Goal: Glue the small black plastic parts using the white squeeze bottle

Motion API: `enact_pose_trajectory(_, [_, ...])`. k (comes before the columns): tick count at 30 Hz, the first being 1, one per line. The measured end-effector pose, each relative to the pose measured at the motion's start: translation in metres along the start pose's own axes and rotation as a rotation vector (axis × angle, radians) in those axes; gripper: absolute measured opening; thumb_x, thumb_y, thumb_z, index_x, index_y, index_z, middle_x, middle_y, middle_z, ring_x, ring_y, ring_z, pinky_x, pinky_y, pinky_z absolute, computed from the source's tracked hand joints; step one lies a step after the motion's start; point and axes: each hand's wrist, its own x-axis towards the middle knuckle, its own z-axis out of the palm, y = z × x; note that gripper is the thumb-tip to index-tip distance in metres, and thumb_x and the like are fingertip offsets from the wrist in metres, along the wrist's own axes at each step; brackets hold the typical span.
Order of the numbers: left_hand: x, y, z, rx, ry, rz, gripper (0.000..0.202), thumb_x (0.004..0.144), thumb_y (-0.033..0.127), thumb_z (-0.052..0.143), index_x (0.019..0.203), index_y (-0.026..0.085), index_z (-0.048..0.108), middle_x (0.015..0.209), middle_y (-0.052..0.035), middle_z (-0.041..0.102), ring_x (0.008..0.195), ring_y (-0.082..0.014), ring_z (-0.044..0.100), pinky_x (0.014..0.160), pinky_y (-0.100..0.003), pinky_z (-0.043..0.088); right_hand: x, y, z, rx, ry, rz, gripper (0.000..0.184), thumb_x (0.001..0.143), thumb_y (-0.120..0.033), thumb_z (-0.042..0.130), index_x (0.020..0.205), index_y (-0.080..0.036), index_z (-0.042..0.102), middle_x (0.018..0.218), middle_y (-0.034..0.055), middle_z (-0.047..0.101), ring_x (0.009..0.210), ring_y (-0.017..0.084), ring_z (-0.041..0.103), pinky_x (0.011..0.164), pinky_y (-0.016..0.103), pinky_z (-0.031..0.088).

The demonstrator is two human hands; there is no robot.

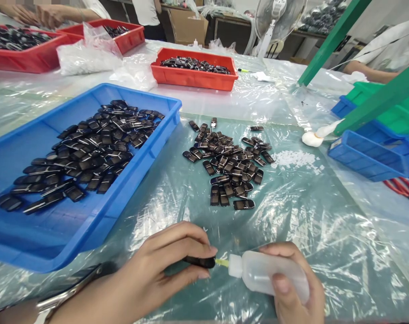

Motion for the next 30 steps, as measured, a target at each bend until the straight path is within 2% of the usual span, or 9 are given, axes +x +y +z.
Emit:
enact_pose_trajectory(3, [0.000,0.000,0.001,0.002,-0.018,-0.034,0.016,0.099,0.015,0.062,0.114,0.019,0.063,0.111,-0.0037,0.066,0.099,-0.0146,0.067,0.085,-0.023,0.053,0.007,0.010,-0.010,-0.013,-0.062,-0.127,0.049,0.064,-0.069,0.080,0.079,-0.024,0.069,0.073,0.0036,0.062,0.057,0.017,0.061,0.044,0.023,0.048])
enact_pose_trajectory(5, [-0.001,0.000,0.001,0.006,-0.037,-0.081,0.019,0.099,0.017,0.062,0.118,0.021,0.062,0.109,-0.0021,0.069,0.095,-0.0148,0.069,0.081,-0.022,0.054,0.009,0.016,-0.016,-0.035,-0.053,-0.150,0.050,0.063,-0.070,0.080,0.079,-0.024,0.069,0.075,0.0044,0.063,0.059,0.018,0.061,0.043,0.023,0.048])
enact_pose_trajectory(8, [-0.003,0.000,0.002,0.055,-0.016,-0.131,0.028,0.098,0.021,0.065,0.125,0.023,0.059,0.109,-0.0016,0.072,0.095,-0.0174,0.071,0.081,-0.025,0.056,0.007,0.018,-0.016,-0.060,-0.001,-0.132,0.052,0.064,-0.073,0.078,0.081,-0.025,0.068,0.079,0.0047,0.062,0.066,0.019,0.061,0.047,0.023,0.048])
enact_pose_trajectory(12, [-0.002,0.001,0.001,0.114,-0.023,-0.146,0.017,0.098,0.020,0.064,0.115,0.020,0.066,0.098,-0.0016,0.069,0.083,-0.0175,0.069,0.072,-0.027,0.055,-0.003,0.011,-0.004,-0.060,0.051,-0.115,0.052,0.061,-0.071,0.081,0.081,-0.025,0.067,0.082,0.0034,0.060,0.071,0.017,0.058,0.052,0.022,0.044])
enact_pose_trajectory(16, [0.001,0.005,-0.003,0.096,-0.042,-0.176,0.027,0.100,0.021,0.060,0.126,0.020,0.064,0.108,-0.0051,0.063,0.096,-0.0188,0.065,0.078,-0.027,0.054,-0.009,0.002,0.008,-0.017,0.106,-0.041,0.051,0.061,-0.070,0.082,0.083,-0.027,0.065,0.085,0.0003,0.060,0.079,0.016,0.054,0.060,0.020,0.042])
enact_pose_trajectory(20, [0.001,0.003,-0.002,0.036,-0.015,-0.147,0.033,0.101,0.013,0.055,0.133,0.023,0.060,0.116,-0.0045,0.062,0.104,-0.0177,0.062,0.083,-0.026,0.052,-0.009,0.000,0.010,0.018,0.118,-0.028,0.053,0.057,-0.070,0.084,0.082,-0.027,0.065,0.086,0.0005,0.060,0.080,0.016,0.054,0.059,0.020,0.041])
enact_pose_trajectory(26, [0.002,0.000,-0.001,-0.002,0.027,-0.126,0.027,0.097,0.011,0.062,0.123,0.019,0.064,0.112,-0.0039,0.065,0.102,-0.0169,0.063,0.085,-0.026,0.051,-0.008,-0.001,0.006,-0.007,0.086,-0.026,0.051,0.061,-0.071,0.081,0.083,-0.028,0.066,0.086,0.0007,0.061,0.078,0.015,0.055,0.057,0.018,0.044])
enact_pose_trajectory(30, [0.002,0.001,-0.001,-0.002,0.033,-0.124,0.025,0.097,0.011,0.062,0.120,0.019,0.064,0.112,-0.0038,0.064,0.102,-0.0163,0.063,0.085,-0.025,0.051,-0.009,-0.003,0.006,-0.010,0.089,-0.011,0.052,0.058,-0.072,0.082,0.081,-0.028,0.066,0.084,0.0003,0.060,0.074,0.014,0.056,0.057,0.017,0.045])
